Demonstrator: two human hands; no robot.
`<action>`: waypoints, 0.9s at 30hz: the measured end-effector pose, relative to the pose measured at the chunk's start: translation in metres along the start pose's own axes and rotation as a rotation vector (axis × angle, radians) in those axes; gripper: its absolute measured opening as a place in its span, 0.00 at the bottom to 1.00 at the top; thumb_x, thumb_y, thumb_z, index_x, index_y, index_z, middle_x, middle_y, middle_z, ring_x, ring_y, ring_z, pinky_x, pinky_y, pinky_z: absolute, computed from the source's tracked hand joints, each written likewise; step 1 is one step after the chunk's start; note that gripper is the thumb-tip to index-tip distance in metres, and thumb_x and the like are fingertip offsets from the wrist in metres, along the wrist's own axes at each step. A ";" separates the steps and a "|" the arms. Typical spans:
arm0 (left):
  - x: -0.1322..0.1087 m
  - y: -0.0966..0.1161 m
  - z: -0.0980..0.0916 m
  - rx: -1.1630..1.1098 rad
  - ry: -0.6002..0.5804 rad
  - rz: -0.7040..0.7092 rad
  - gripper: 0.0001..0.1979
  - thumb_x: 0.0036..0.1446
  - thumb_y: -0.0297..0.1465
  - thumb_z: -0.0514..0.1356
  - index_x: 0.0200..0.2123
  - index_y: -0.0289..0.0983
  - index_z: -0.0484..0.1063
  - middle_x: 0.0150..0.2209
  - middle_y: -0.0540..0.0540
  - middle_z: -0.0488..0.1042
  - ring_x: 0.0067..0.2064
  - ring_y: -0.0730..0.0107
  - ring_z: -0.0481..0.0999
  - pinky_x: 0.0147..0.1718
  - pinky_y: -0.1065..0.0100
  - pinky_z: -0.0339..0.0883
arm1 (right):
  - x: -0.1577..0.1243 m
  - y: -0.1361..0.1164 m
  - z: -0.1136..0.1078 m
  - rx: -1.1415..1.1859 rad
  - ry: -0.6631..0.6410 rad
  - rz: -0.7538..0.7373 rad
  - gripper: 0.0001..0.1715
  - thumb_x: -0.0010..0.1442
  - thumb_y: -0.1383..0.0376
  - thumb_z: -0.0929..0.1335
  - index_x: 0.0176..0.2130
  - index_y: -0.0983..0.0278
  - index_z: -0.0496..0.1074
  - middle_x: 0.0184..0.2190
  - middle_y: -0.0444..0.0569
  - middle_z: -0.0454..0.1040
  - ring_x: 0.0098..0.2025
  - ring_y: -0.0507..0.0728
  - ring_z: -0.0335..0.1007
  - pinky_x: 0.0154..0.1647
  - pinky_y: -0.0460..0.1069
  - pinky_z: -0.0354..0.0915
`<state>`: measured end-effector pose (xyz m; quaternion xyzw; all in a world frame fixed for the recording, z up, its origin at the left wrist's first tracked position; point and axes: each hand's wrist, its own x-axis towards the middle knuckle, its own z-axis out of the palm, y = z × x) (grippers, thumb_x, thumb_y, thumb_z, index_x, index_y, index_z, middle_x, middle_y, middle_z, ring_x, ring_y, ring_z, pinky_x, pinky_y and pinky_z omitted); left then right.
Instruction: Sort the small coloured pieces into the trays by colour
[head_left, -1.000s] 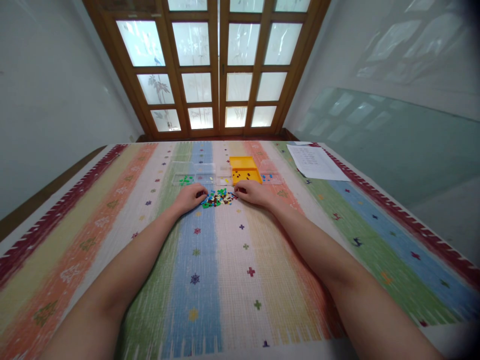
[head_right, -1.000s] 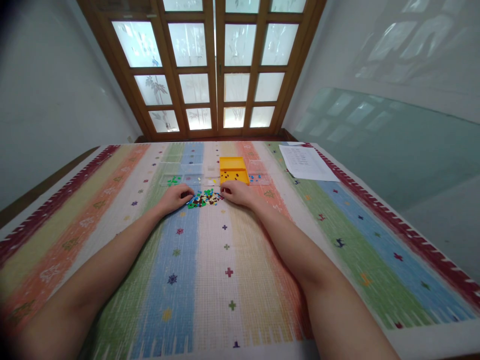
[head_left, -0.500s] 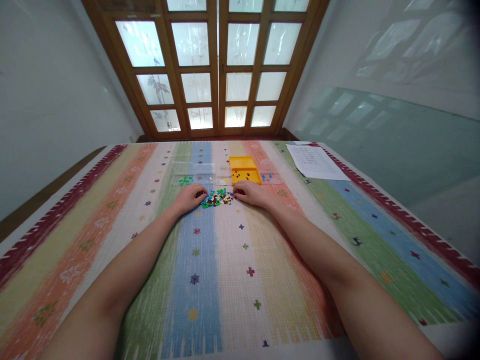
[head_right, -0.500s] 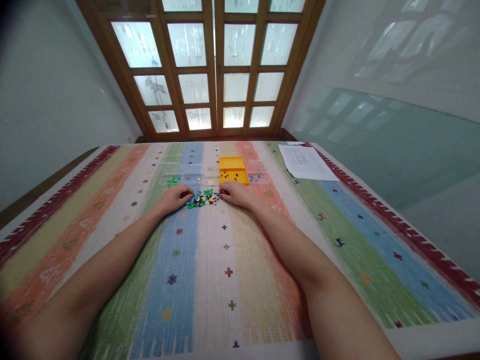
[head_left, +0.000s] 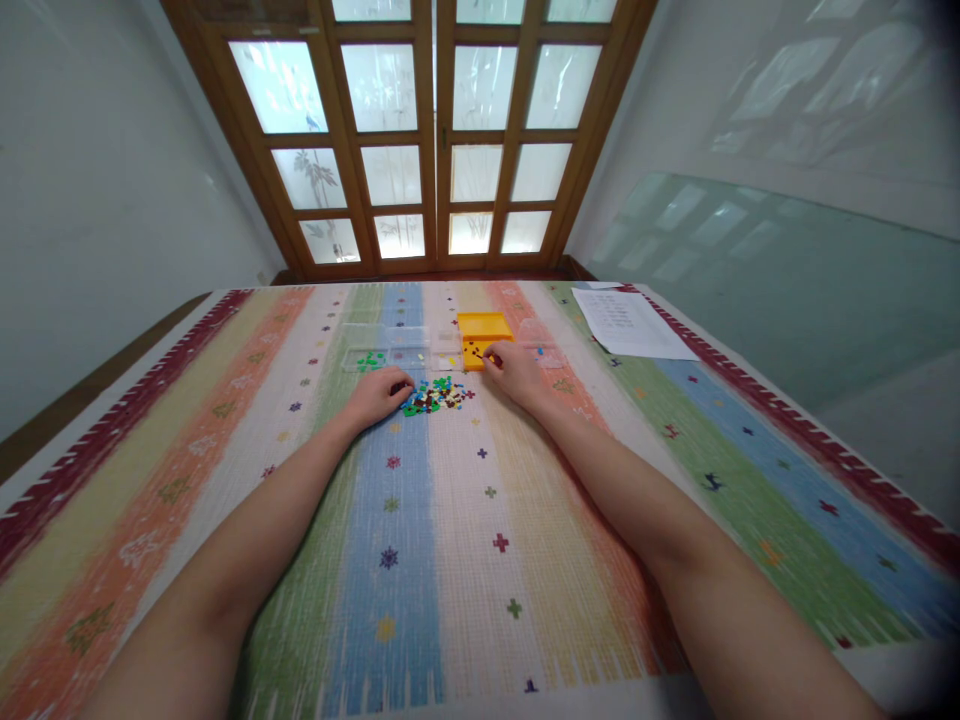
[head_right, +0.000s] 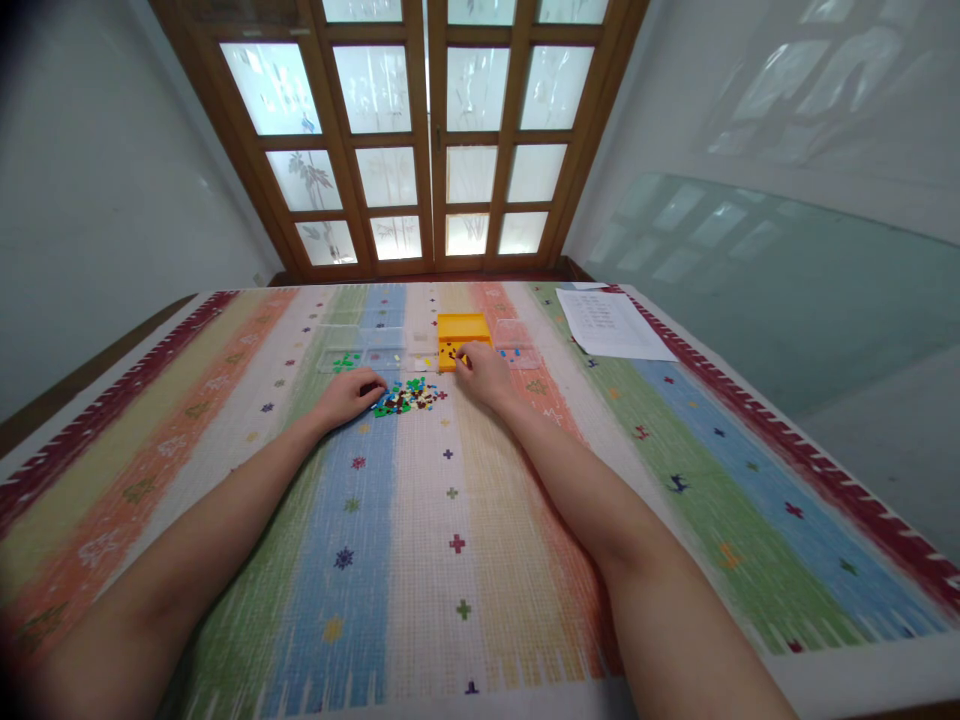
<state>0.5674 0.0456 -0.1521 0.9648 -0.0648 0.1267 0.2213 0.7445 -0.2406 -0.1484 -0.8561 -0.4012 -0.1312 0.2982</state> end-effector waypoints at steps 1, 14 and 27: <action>0.000 0.000 0.000 -0.002 0.001 0.001 0.12 0.67 0.37 0.58 0.41 0.40 0.81 0.39 0.45 0.79 0.40 0.63 0.75 0.42 0.63 0.67 | 0.001 0.003 0.000 -0.023 0.025 0.036 0.09 0.67 0.66 0.66 0.41 0.63 0.77 0.39 0.52 0.79 0.40 0.59 0.71 0.42 0.51 0.60; 0.000 0.001 -0.001 -0.003 0.003 0.000 0.12 0.68 0.36 0.58 0.41 0.41 0.81 0.39 0.45 0.79 0.40 0.62 0.75 0.42 0.63 0.66 | 0.003 0.016 -0.002 -0.097 0.076 0.139 0.11 0.69 0.64 0.66 0.43 0.62 0.79 0.41 0.54 0.80 0.44 0.62 0.73 0.44 0.52 0.62; 0.000 0.000 0.000 -0.014 0.006 -0.004 0.12 0.67 0.36 0.58 0.42 0.41 0.82 0.38 0.45 0.78 0.39 0.62 0.75 0.41 0.63 0.66 | -0.008 -0.023 0.008 0.004 -0.279 -0.259 0.08 0.70 0.65 0.68 0.43 0.61 0.80 0.41 0.51 0.79 0.45 0.59 0.72 0.46 0.50 0.62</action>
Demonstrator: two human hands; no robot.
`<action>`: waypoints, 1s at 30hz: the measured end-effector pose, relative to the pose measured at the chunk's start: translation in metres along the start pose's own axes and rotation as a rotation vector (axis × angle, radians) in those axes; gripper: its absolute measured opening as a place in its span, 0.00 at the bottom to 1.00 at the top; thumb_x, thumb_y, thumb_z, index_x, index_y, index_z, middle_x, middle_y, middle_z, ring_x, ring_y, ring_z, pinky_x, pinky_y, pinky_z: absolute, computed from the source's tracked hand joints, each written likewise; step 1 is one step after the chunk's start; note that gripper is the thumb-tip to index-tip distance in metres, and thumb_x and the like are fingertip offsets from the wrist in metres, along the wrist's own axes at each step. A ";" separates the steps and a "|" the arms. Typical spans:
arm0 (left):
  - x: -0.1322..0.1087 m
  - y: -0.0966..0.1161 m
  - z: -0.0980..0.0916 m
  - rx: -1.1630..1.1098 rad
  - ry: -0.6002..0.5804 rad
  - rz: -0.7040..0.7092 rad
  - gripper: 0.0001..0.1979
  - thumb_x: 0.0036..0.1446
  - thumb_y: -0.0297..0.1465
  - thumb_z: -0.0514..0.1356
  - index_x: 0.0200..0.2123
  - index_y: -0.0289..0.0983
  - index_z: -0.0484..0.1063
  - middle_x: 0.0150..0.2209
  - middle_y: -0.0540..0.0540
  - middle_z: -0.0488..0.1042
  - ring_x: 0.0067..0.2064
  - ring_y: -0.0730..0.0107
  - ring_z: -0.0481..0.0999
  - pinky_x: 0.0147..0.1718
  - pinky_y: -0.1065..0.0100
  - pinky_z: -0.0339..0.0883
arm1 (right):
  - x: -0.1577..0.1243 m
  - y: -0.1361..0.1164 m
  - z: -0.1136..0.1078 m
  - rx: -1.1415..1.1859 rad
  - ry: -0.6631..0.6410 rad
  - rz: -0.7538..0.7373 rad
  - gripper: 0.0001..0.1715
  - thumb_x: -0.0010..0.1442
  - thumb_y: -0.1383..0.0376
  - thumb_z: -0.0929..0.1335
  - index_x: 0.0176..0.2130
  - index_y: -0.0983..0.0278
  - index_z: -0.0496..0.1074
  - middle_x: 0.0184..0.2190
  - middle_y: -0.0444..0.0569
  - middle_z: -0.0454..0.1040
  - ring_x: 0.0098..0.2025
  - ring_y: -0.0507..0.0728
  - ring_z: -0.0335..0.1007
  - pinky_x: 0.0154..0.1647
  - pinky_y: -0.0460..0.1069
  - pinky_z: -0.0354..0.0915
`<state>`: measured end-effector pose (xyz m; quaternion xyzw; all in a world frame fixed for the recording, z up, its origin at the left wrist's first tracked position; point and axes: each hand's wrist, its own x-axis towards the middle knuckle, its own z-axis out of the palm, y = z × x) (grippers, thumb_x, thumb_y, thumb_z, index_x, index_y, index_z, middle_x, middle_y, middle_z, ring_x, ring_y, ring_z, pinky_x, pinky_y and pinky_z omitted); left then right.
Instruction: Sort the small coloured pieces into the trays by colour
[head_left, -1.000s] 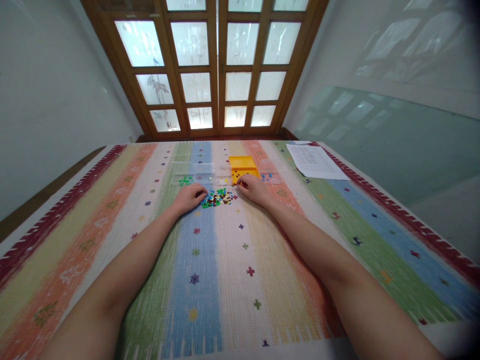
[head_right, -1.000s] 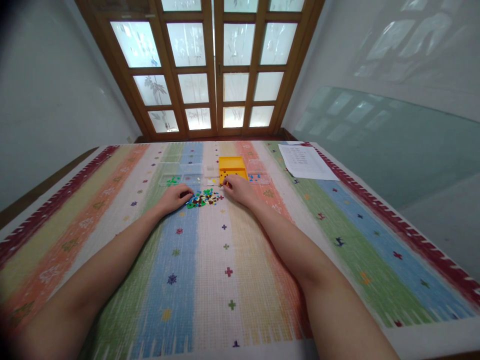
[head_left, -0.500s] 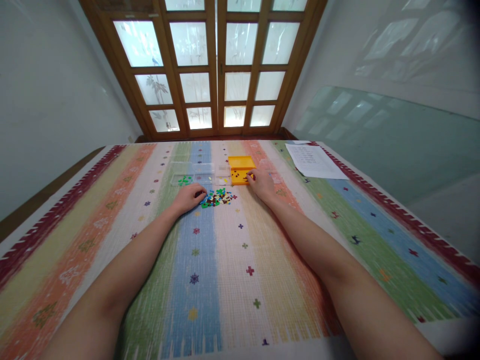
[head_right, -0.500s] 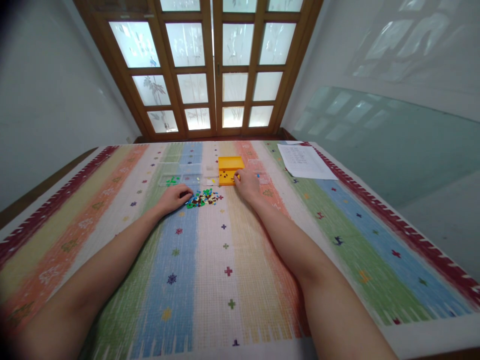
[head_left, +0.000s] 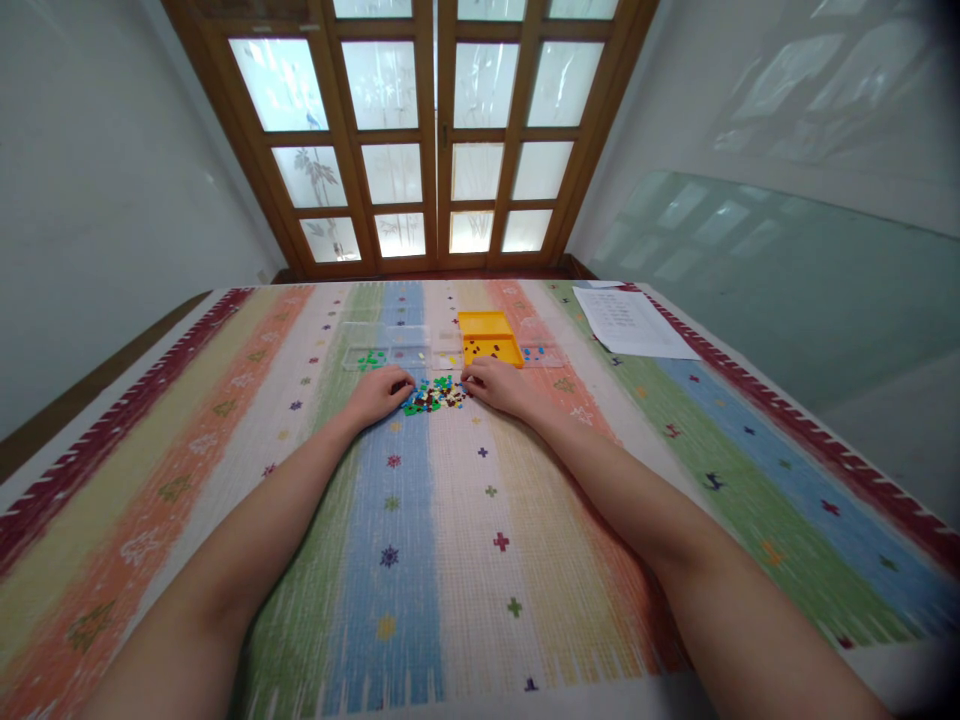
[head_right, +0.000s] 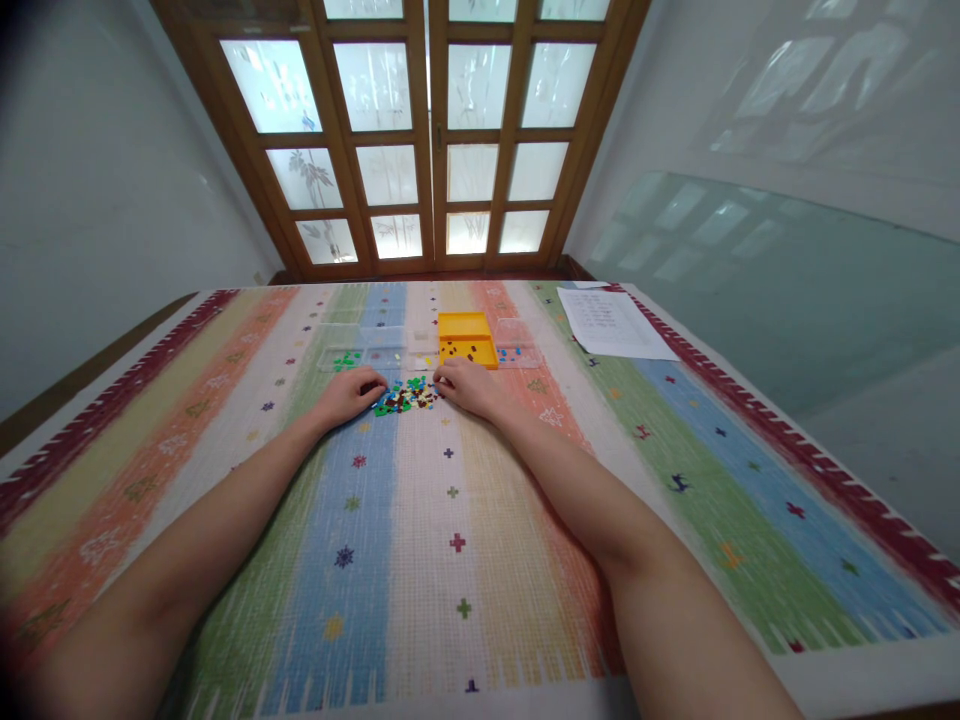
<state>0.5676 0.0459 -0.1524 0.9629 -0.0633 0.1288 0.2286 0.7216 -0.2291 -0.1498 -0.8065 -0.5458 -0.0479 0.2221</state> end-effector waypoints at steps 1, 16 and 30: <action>0.000 0.000 0.000 0.002 0.001 0.002 0.12 0.67 0.36 0.58 0.42 0.40 0.82 0.38 0.45 0.78 0.39 0.62 0.75 0.41 0.63 0.66 | 0.000 0.000 0.002 -0.017 0.002 -0.002 0.08 0.69 0.65 0.69 0.43 0.61 0.80 0.42 0.51 0.79 0.46 0.59 0.72 0.45 0.50 0.62; 0.001 -0.001 0.001 -0.006 0.001 0.016 0.11 0.68 0.36 0.58 0.41 0.40 0.80 0.38 0.46 0.78 0.39 0.63 0.74 0.41 0.64 0.65 | -0.001 0.011 -0.010 -0.077 0.200 0.172 0.06 0.68 0.66 0.67 0.41 0.62 0.76 0.43 0.53 0.77 0.47 0.60 0.70 0.45 0.51 0.61; 0.000 -0.001 0.000 -0.002 0.002 0.013 0.12 0.68 0.37 0.57 0.41 0.41 0.81 0.38 0.46 0.78 0.40 0.62 0.75 0.42 0.63 0.66 | -0.013 0.063 -0.034 -0.211 0.524 0.591 0.11 0.66 0.68 0.63 0.44 0.62 0.74 0.41 0.56 0.78 0.40 0.62 0.68 0.38 0.52 0.57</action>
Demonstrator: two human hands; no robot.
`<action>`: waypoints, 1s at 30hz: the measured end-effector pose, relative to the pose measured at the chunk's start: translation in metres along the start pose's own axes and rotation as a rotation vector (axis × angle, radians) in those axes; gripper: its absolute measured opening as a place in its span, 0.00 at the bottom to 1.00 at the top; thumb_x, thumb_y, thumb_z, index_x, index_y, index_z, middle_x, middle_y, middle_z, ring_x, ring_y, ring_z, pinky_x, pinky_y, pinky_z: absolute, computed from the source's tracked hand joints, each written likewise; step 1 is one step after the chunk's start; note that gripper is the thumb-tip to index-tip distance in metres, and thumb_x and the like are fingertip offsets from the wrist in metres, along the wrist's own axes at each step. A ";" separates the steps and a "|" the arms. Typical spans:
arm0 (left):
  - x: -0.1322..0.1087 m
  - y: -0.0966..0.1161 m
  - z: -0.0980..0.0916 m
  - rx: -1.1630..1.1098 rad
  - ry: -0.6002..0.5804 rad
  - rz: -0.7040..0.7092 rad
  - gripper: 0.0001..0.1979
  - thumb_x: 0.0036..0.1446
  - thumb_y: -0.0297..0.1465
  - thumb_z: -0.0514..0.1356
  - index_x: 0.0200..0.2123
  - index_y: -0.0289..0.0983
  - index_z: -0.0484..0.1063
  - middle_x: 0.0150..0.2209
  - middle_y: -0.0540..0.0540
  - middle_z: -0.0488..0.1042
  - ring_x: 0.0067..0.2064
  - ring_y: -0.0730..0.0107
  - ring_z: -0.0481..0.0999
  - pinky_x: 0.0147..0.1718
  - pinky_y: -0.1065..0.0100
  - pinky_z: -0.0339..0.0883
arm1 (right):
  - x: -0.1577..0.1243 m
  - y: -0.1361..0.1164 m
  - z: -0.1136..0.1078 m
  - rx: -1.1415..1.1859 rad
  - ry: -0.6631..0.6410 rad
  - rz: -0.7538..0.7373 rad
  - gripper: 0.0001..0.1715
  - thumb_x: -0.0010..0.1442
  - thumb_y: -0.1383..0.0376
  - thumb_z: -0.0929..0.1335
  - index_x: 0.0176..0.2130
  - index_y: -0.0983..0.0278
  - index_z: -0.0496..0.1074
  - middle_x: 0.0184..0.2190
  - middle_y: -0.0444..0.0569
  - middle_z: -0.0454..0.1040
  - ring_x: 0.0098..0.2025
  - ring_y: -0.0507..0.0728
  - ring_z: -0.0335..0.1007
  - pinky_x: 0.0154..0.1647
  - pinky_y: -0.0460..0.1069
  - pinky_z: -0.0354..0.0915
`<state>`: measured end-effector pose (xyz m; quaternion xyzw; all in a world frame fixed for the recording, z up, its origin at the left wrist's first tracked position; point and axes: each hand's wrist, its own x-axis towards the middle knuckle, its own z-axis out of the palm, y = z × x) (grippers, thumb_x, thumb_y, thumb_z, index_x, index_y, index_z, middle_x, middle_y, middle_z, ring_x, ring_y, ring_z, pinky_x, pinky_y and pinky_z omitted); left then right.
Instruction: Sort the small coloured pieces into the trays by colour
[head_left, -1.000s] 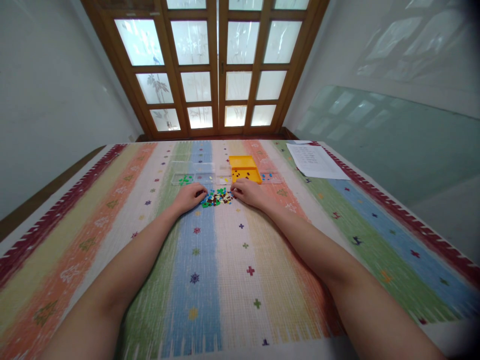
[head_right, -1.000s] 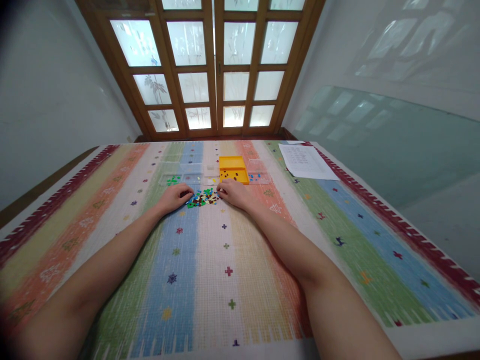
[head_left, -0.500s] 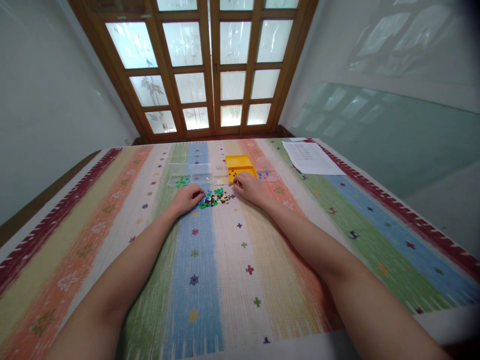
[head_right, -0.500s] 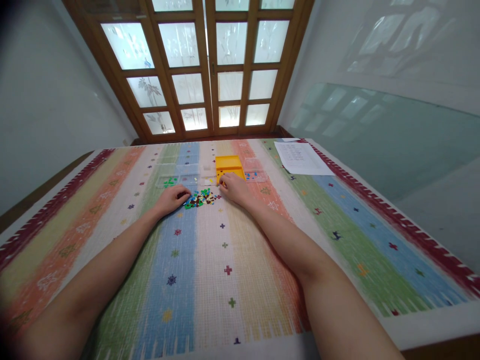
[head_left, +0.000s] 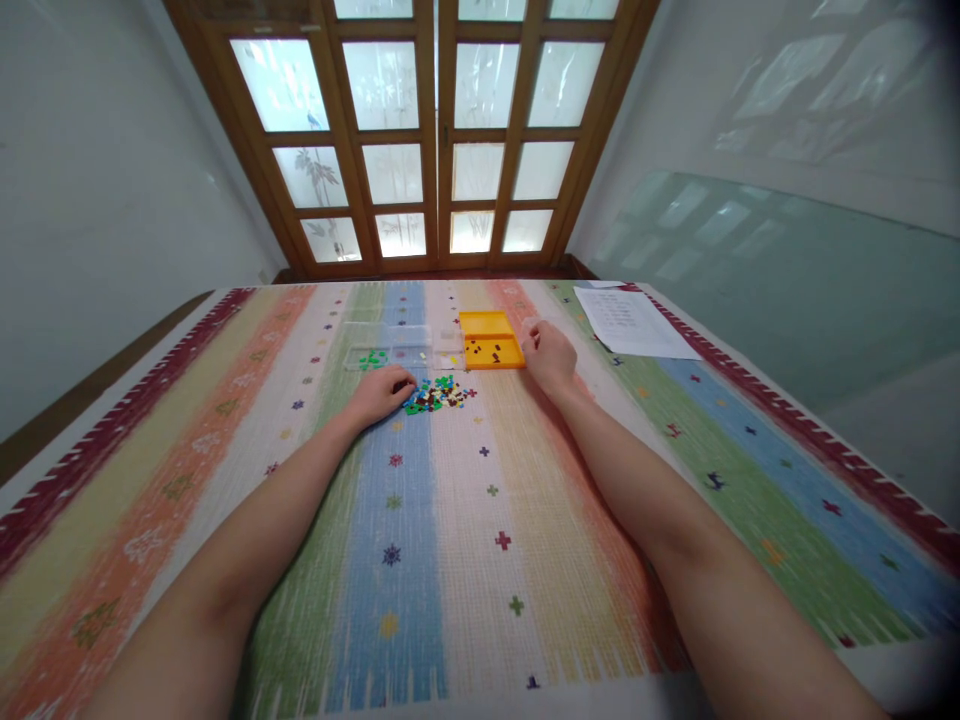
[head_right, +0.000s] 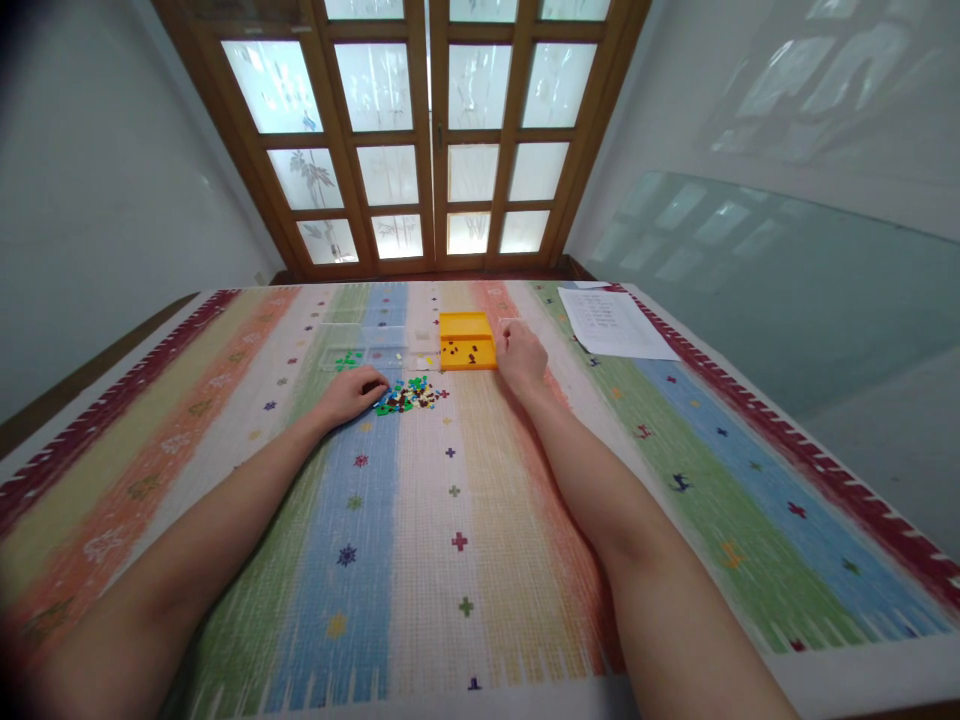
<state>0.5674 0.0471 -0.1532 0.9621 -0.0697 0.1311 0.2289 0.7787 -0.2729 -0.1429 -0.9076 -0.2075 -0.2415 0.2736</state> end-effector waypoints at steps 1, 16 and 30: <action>0.000 0.000 0.000 -0.002 0.001 -0.001 0.12 0.68 0.36 0.58 0.41 0.41 0.81 0.38 0.46 0.78 0.40 0.62 0.75 0.42 0.63 0.66 | -0.002 -0.004 0.001 0.029 -0.034 -0.041 0.11 0.66 0.68 0.64 0.44 0.63 0.75 0.41 0.55 0.78 0.40 0.62 0.69 0.38 0.52 0.57; 0.000 0.005 -0.002 -0.004 0.002 -0.017 0.14 0.68 0.36 0.56 0.41 0.39 0.81 0.39 0.44 0.79 0.41 0.61 0.75 0.43 0.61 0.67 | -0.036 -0.063 -0.001 0.341 -0.699 -0.606 0.08 0.68 0.65 0.69 0.44 0.61 0.80 0.40 0.48 0.81 0.39 0.56 0.73 0.40 0.48 0.61; 0.001 0.003 -0.001 0.002 0.003 -0.008 0.14 0.69 0.37 0.56 0.41 0.40 0.81 0.39 0.45 0.79 0.41 0.61 0.76 0.44 0.62 0.68 | -0.033 -0.054 0.006 0.352 -0.700 -0.655 0.11 0.69 0.67 0.68 0.47 0.60 0.81 0.43 0.49 0.81 0.41 0.56 0.74 0.43 0.48 0.63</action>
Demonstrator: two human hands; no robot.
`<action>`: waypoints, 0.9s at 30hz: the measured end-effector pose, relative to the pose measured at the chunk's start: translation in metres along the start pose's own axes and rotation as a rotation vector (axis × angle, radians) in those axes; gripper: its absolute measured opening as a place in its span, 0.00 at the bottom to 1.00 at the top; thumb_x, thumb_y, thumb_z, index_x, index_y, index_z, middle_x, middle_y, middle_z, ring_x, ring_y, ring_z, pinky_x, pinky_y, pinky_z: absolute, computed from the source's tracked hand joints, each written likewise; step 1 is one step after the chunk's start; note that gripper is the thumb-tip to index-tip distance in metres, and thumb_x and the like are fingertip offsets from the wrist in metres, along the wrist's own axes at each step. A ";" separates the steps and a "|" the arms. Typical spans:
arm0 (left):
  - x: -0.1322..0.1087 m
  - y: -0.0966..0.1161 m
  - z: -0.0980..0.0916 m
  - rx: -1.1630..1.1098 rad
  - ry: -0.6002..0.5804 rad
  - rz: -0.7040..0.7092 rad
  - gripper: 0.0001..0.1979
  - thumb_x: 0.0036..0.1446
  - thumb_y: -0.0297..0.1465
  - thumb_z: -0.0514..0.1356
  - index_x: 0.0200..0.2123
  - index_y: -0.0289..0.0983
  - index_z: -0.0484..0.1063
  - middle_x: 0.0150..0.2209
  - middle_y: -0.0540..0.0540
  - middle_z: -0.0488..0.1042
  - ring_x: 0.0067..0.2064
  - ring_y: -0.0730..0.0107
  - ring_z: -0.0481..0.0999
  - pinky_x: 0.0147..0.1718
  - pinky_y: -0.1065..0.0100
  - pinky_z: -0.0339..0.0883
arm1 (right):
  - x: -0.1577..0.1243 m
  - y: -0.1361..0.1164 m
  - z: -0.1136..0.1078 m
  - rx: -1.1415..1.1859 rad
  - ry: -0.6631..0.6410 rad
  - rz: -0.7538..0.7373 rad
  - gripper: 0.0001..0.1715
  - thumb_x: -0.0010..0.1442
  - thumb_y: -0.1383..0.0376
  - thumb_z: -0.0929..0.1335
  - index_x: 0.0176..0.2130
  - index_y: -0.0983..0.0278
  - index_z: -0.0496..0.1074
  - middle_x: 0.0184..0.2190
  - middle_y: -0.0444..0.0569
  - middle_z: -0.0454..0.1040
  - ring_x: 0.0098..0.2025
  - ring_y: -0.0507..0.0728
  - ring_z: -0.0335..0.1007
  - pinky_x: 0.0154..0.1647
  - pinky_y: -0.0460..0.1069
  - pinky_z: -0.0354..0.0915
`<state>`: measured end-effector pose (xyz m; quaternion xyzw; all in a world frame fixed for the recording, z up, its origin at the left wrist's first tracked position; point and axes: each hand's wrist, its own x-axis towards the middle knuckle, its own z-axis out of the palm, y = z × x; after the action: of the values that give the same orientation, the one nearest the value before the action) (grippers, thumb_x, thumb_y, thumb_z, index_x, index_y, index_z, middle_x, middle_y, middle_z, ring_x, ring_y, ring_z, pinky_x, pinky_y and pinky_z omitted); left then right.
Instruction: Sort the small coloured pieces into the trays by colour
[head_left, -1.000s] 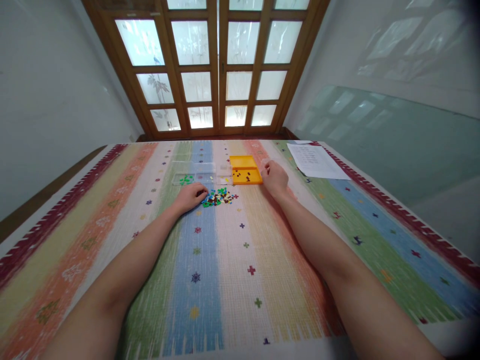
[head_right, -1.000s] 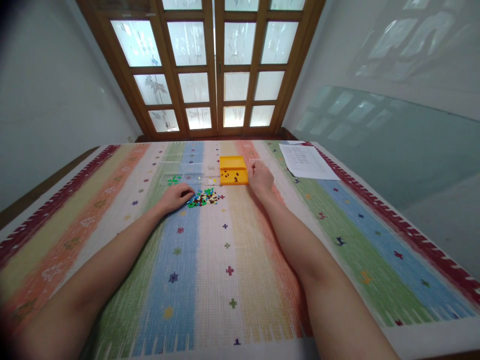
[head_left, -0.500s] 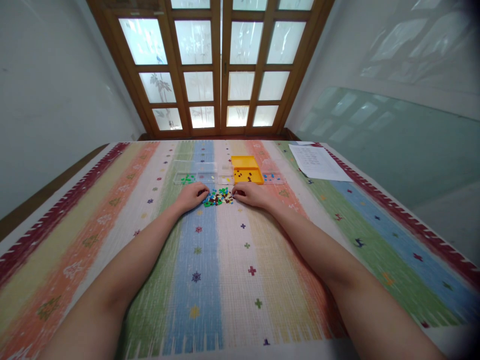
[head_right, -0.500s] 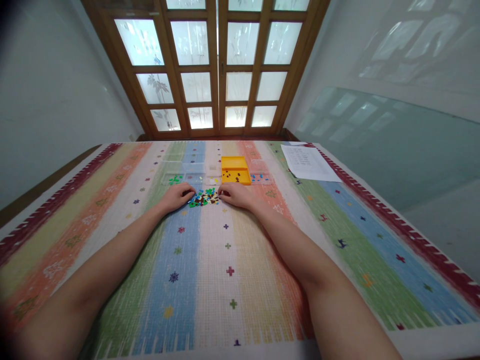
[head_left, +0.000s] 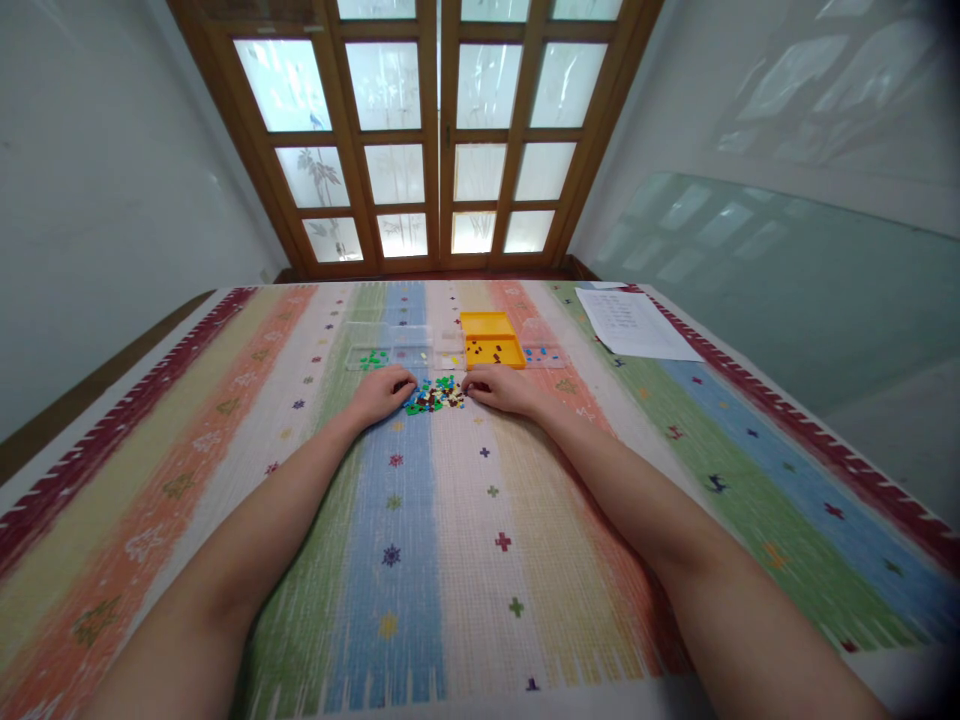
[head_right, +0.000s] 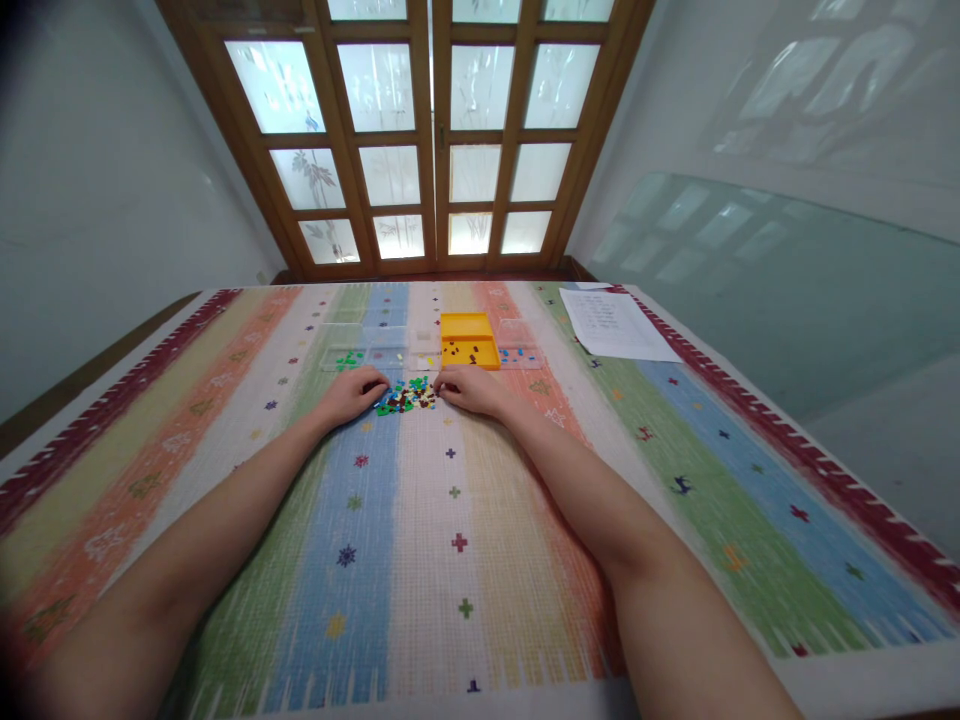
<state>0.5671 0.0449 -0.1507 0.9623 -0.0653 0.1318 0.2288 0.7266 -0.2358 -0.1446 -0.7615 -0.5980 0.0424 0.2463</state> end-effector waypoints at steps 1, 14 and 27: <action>0.000 0.000 0.000 0.002 0.000 0.000 0.14 0.69 0.37 0.56 0.41 0.40 0.81 0.39 0.45 0.79 0.41 0.61 0.76 0.44 0.62 0.68 | 0.000 0.001 0.001 -0.001 0.000 0.008 0.10 0.69 0.67 0.69 0.47 0.60 0.81 0.43 0.49 0.81 0.42 0.56 0.74 0.43 0.48 0.62; 0.000 0.002 -0.002 0.017 -0.014 -0.002 0.15 0.70 0.38 0.55 0.42 0.41 0.80 0.40 0.45 0.80 0.42 0.61 0.76 0.44 0.61 0.68 | -0.004 0.021 -0.016 -0.149 0.477 0.345 0.06 0.67 0.64 0.67 0.39 0.62 0.74 0.36 0.51 0.76 0.38 0.59 0.68 0.39 0.51 0.58; -0.003 0.016 -0.009 0.097 -0.018 0.071 0.18 0.71 0.44 0.55 0.53 0.41 0.77 0.47 0.42 0.76 0.49 0.56 0.75 0.52 0.57 0.68 | -0.030 0.081 -0.041 -0.293 0.817 0.717 0.18 0.70 0.59 0.65 0.28 0.60 0.66 0.32 0.56 0.76 0.32 0.58 0.56 0.33 0.55 0.46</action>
<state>0.5590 0.0353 -0.1369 0.9705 -0.0948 0.1343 0.1764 0.8052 -0.2902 -0.1498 -0.8979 -0.1576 -0.2585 0.3196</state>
